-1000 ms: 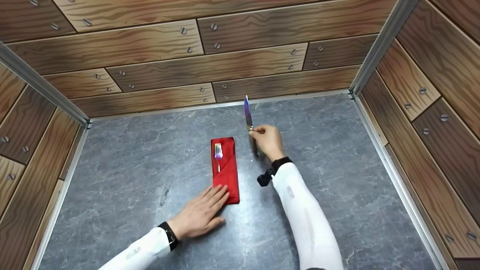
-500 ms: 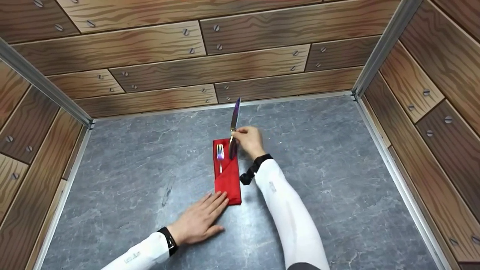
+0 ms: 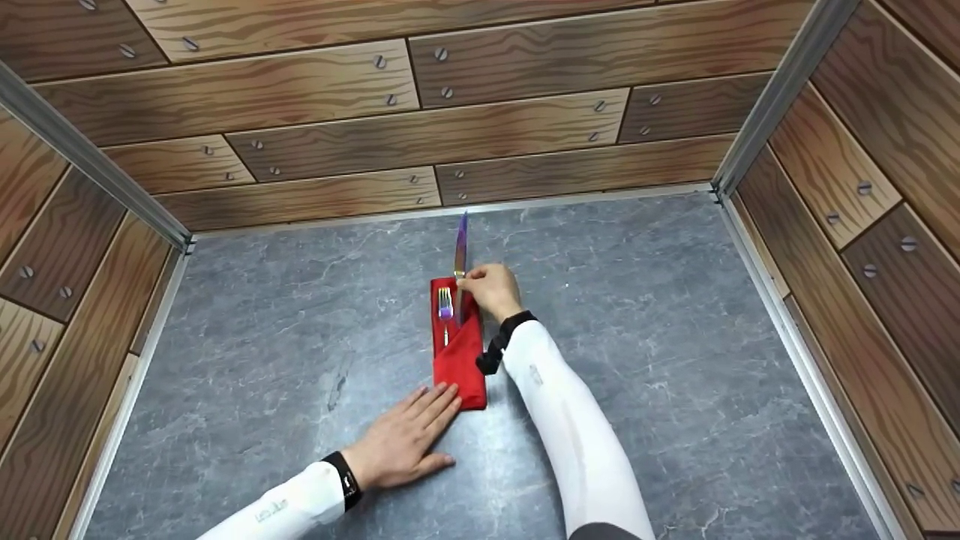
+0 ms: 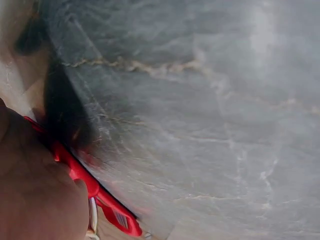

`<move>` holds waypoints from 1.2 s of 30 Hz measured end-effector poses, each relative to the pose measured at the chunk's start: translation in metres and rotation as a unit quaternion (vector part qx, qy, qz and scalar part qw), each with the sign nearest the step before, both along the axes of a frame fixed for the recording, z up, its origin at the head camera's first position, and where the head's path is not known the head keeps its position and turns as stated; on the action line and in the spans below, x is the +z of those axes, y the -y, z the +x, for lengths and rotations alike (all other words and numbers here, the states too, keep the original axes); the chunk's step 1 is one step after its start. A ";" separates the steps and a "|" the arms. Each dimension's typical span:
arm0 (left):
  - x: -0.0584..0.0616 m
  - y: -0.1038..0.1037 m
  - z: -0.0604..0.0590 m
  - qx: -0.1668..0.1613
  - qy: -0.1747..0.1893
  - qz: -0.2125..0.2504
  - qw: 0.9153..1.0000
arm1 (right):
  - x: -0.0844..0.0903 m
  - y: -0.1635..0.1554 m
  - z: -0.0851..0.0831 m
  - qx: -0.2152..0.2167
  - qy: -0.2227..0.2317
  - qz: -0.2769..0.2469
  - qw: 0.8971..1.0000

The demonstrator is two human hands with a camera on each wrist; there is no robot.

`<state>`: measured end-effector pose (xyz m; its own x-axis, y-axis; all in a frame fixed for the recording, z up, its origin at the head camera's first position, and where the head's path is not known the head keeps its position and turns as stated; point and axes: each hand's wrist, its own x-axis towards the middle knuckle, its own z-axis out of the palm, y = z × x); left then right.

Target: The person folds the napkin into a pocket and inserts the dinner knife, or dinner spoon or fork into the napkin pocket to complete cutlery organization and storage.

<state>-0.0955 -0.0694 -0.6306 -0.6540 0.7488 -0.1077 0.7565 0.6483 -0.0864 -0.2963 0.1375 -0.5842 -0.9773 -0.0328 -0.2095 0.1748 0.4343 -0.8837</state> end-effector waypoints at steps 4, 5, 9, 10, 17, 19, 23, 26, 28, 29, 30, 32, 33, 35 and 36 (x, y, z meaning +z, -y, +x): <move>0.000 -0.002 0.001 0.003 -0.006 -0.022 1.000 | -0.001 -0.001 0.004 0.006 0.000 0.014 1.000; 0.000 -0.002 0.001 0.003 -0.007 -0.025 1.000 | -0.002 -0.001 0.005 0.007 0.001 0.015 1.000; 0.000 -0.003 0.001 0.005 -0.007 -0.029 1.000 | -0.002 -0.001 0.009 0.004 0.013 0.016 1.000; 0.000 -0.003 0.001 0.006 -0.005 -0.029 1.000 | -0.002 -0.001 0.010 0.004 0.019 0.016 1.000; 0.002 -0.003 0.002 0.010 0.003 -0.030 0.999 | -0.007 -0.003 0.017 0.033 0.057 0.004 0.998; 0.002 -0.003 0.002 0.010 0.002 -0.031 0.999 | -0.010 -0.004 0.019 0.045 0.065 0.003 0.997; 0.001 -0.003 0.002 0.011 0.006 -0.034 0.999 | -0.014 -0.005 0.022 0.061 0.075 0.005 0.995; 0.000 -0.003 0.001 0.010 0.011 -0.032 0.999 | -0.018 -0.004 0.023 0.060 0.070 0.003 0.996; 0.000 -0.003 0.001 0.010 0.013 -0.029 0.999 | -0.021 -0.003 0.024 0.055 0.063 0.001 0.996; 0.000 -0.003 0.001 0.009 0.013 -0.028 0.999 | -0.021 -0.002 0.025 0.050 0.062 -0.002 0.997; 0.000 -0.003 0.001 0.009 0.012 -0.027 1.000 | -0.022 -0.001 0.025 0.045 0.061 -0.002 0.997; 0.001 -0.003 0.002 0.008 0.011 -0.024 1.000 | -0.021 0.000 0.026 0.036 0.062 -0.002 0.997; 0.001 -0.003 0.002 0.008 0.010 -0.023 1.000 | -0.021 0.001 0.026 0.031 0.065 -0.004 0.997; 0.001 -0.003 0.002 0.007 0.010 -0.020 1.000 | -0.021 0.002 0.026 0.024 0.073 -0.010 0.997; 0.001 -0.003 0.002 0.007 0.010 -0.019 1.000 | -0.020 0.002 0.025 0.022 0.078 -0.013 0.997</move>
